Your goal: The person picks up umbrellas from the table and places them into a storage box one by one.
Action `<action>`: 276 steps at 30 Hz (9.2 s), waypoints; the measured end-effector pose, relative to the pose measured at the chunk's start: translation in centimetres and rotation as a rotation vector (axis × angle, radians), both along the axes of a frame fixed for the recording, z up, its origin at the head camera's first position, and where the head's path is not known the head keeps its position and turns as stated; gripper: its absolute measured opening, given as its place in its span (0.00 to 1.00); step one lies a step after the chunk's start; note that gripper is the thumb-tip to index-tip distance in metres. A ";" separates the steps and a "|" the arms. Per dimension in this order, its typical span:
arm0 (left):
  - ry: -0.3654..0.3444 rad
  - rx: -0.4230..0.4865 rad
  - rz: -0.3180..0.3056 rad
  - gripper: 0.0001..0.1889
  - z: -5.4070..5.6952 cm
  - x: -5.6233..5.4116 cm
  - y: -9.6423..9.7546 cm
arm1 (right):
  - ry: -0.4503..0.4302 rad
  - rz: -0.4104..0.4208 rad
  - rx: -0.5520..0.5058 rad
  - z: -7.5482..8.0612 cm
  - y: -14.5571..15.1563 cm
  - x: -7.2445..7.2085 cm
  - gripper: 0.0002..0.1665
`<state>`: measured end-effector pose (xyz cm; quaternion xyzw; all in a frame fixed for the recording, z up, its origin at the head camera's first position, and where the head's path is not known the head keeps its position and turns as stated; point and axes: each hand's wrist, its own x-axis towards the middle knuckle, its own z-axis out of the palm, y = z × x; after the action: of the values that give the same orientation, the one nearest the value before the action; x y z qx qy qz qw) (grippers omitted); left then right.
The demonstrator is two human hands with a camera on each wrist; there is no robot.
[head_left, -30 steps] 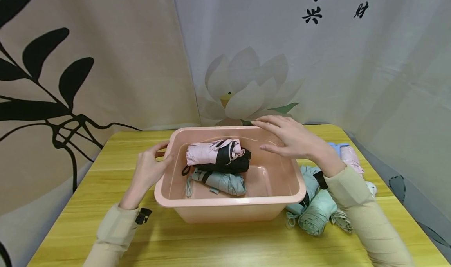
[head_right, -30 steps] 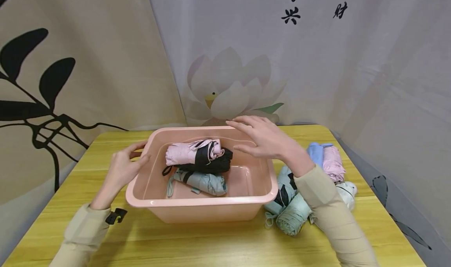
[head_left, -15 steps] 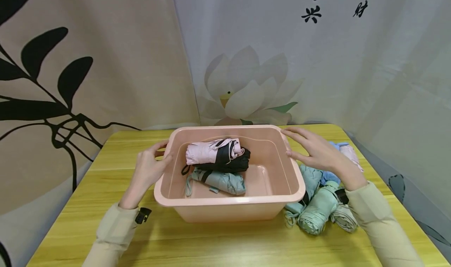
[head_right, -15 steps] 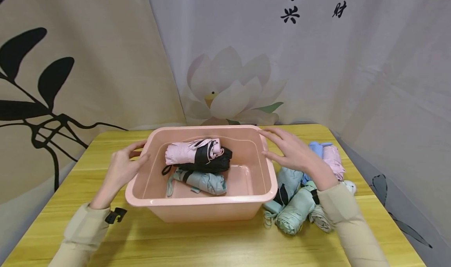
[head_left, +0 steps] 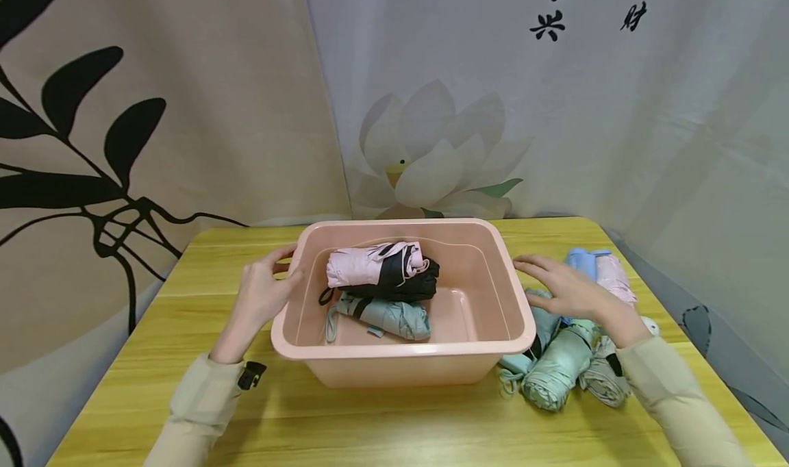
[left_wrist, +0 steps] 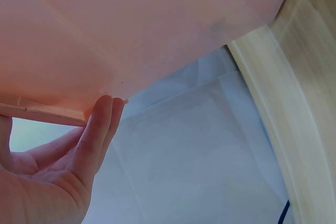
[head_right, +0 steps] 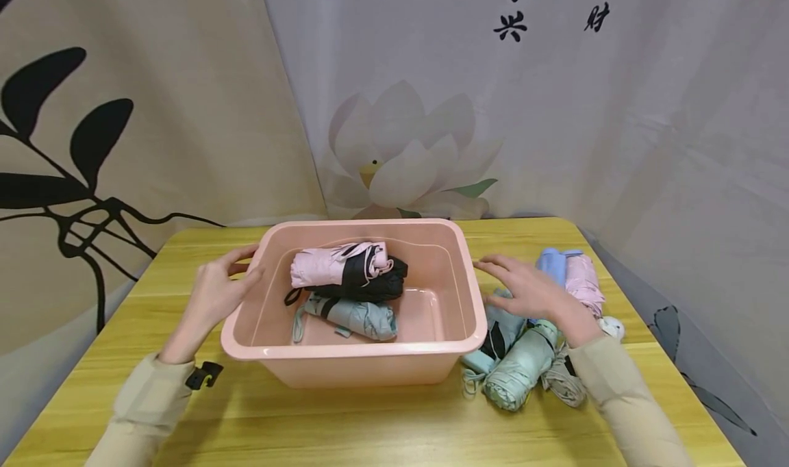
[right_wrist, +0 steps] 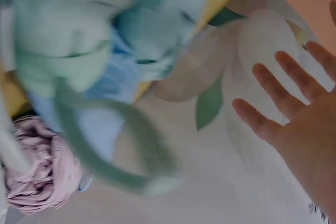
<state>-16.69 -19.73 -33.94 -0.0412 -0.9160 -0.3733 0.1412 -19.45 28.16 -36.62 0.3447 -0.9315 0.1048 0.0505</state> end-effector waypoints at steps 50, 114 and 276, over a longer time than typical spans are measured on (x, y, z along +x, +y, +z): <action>-0.006 0.012 -0.003 0.22 0.1 0.0 -0.1 | -0.215 0.161 0.200 -3.7 0.4 0.1 0.35; -0.015 0.017 -0.004 0.22 0.1 0.0 0.0 | 0.495 -0.041 0.192 5.3 2.9 -0.8 0.46; -0.015 0.035 -0.004 0.22 0.0 0.1 0.0 | 0.195 -0.155 0.061 8.6 -8.7 -0.4 0.35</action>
<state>-16.60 -19.74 -33.94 -0.0380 -0.9102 -0.3898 0.1344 -19.86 19.46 -28.02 0.2817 -0.9487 0.0381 0.1383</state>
